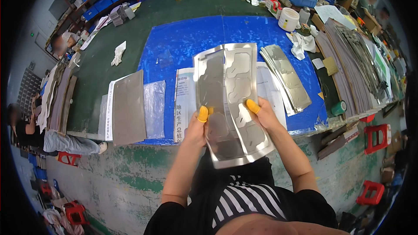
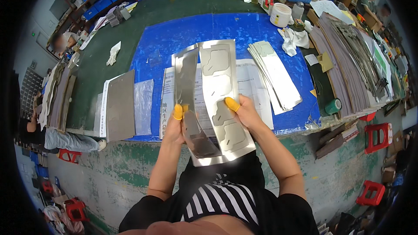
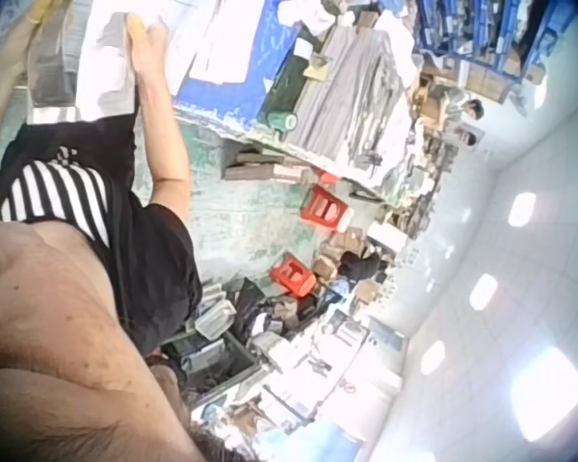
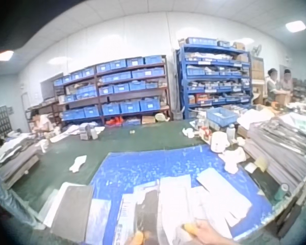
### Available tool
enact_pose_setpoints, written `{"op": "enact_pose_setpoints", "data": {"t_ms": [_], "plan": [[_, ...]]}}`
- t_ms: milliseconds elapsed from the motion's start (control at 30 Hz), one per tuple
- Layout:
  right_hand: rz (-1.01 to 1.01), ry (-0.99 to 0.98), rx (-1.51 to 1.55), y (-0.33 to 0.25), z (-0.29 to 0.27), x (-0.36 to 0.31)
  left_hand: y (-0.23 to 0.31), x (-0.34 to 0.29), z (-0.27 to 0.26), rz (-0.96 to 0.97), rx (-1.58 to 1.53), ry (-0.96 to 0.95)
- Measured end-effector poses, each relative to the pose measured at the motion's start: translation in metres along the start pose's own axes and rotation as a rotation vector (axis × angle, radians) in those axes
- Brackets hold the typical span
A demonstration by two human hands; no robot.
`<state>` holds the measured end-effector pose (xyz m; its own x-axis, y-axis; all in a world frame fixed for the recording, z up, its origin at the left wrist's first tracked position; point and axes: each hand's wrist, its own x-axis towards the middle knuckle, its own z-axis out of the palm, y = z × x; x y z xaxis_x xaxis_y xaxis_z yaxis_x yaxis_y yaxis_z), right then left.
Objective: The recorder is sorting and inspecting thin metal sheets at a fabrication floor workstation, removing cutout scraps and stacking finished pieces.
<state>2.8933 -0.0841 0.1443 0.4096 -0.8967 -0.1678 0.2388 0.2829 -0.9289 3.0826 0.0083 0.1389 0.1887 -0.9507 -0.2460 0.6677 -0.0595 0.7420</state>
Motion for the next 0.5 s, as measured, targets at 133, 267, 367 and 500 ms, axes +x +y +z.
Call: {"op": "enact_pose_setpoints", "data": {"t_ms": [133, 267, 367, 500], "plan": [[-0.122, -0.067, -0.408, -0.002, -0.014, 0.001, 0.022, 0.003, 0.001, 0.273, 0.828, 0.011], [0.034, -0.178, -0.433, -0.008, -0.023, 0.002, 0.014, -0.008, 0.010, 0.073, 0.373, 0.039], [-0.025, -0.093, -0.063, -0.019, -0.027, 0.013, 0.012, -0.010, 0.003, 0.003, 0.449, -0.054], [-0.134, 0.140, -0.042, -0.030, -0.025, 0.029, 0.012, -0.012, 0.010, 0.057, 0.745, -0.135]]}}
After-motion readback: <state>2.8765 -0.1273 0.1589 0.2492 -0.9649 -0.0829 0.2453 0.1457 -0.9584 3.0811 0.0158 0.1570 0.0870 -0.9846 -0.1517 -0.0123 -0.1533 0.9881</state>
